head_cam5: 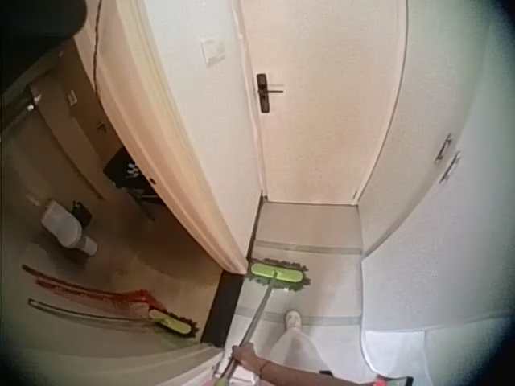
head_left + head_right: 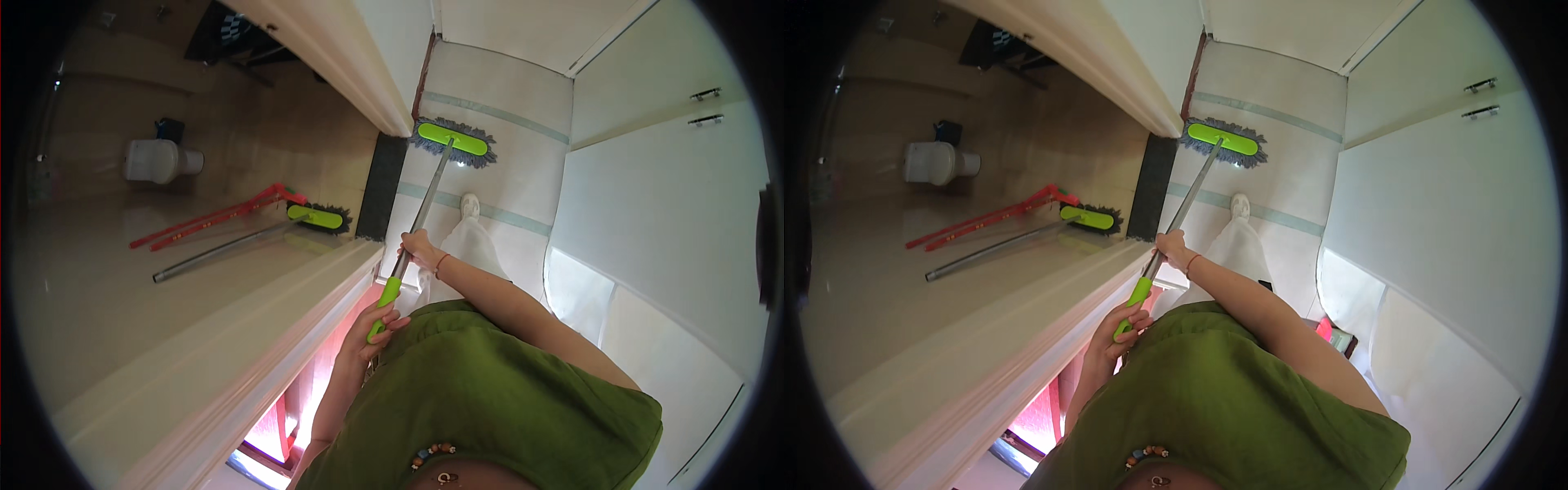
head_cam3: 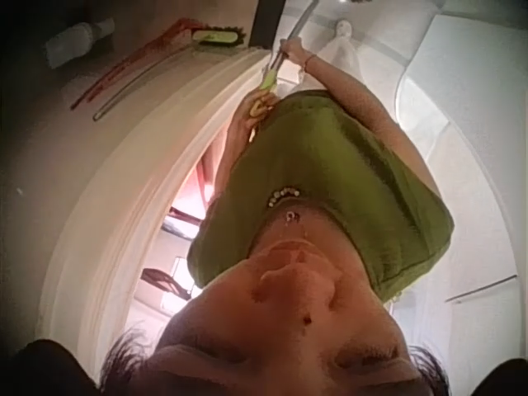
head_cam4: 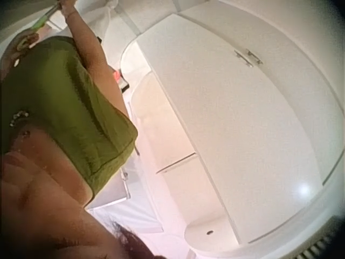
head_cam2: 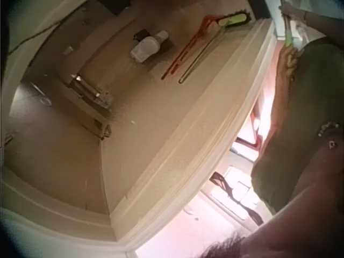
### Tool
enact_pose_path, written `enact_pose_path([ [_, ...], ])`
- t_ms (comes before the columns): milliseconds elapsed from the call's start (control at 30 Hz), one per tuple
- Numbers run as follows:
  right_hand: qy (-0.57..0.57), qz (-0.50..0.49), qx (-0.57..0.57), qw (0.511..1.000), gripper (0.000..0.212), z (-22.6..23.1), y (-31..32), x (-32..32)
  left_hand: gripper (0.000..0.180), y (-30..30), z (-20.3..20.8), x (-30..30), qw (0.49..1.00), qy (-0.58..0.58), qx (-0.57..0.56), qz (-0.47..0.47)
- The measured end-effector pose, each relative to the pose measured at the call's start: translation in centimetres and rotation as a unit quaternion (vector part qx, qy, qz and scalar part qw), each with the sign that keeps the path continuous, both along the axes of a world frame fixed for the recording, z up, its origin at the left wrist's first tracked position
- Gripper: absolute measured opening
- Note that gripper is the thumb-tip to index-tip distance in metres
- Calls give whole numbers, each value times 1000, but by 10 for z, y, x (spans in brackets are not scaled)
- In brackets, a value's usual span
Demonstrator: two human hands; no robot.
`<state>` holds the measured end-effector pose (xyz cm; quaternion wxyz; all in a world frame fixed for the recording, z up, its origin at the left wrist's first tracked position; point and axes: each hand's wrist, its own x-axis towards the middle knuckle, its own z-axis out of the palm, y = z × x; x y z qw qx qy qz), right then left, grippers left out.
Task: The recorder mops the wooden and tiled floors in a bedroom and hallway.
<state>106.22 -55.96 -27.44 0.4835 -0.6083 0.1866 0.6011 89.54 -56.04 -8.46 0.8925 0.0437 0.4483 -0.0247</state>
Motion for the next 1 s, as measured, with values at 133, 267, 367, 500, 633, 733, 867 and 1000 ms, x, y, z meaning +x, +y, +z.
enact_pose_path([
  [133, 18, 19, 0, 1000, 10, -9, 36, 86, 31, 25, 8, 97, 993, 92, -43, 61],
  [267, 32, 34, 20, 999, 8, 0, 61, 154, 32, 50, 7, 161, 994, 64, -55, 70],
  [367, 29, 30, 20, 999, 5, 7, 70, 180, 34, 61, 13, 189, 994, 46, -77, 61],
  [500, 38, -14, 46, 998, 4, 16, 69, 193, 40, 74, 28, 207, 998, 30, -27, -39],
  [633, 59, -65, 47, 995, 4, 29, 74, 201, 43, 89, 44, 223, 990, 33, 25, -135],
  [733, 44, -89, 28, 995, 3, 26, 95, 223, 44, 111, 48, 251, 987, 52, 29, -152],
  [867, 4, -48, 19, 999, 3, 8, 126, 283, 39, 141, 14, 299, 989, 44, 19, -143],
  [1000, 25, -43, 55, 997, 5, -4, 165, 356, 35, 179, -6, 369, 992, 42, 16, -118],
])
